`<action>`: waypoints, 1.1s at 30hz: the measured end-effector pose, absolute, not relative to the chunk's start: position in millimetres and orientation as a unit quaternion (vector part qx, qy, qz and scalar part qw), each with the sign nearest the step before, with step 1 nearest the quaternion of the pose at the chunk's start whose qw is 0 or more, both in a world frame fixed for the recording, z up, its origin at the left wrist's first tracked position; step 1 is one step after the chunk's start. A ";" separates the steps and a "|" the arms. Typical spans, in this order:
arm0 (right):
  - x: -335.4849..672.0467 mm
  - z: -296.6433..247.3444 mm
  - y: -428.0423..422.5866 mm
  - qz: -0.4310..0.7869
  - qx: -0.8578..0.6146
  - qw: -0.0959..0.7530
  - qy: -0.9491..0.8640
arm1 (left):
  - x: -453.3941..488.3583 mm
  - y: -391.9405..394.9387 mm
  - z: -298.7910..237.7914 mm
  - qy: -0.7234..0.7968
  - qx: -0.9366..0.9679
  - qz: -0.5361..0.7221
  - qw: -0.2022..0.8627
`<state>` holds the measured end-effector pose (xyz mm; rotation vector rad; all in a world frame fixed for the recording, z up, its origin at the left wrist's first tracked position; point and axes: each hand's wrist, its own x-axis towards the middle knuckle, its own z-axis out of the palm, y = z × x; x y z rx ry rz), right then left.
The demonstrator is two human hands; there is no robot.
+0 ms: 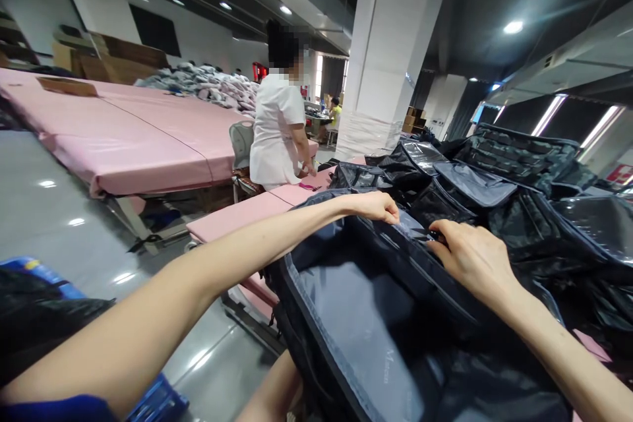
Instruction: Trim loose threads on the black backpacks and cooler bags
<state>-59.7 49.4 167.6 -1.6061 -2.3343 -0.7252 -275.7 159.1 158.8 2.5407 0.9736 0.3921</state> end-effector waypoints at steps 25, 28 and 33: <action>-73.5 160.6 64.0 -0.332 -0.408 0.135 -0.840 | -284.8 143.3 160.2 0.336 0.910 0.156 0.188; -77.8 163.7 67.8 -0.360 -0.387 0.106 -0.843 | -288.4 141.0 157.6 0.316 0.912 0.182 0.189; -79.9 169.0 65.8 -0.378 -0.360 0.096 -0.848 | -287.4 125.2 144.8 0.351 0.880 0.312 0.072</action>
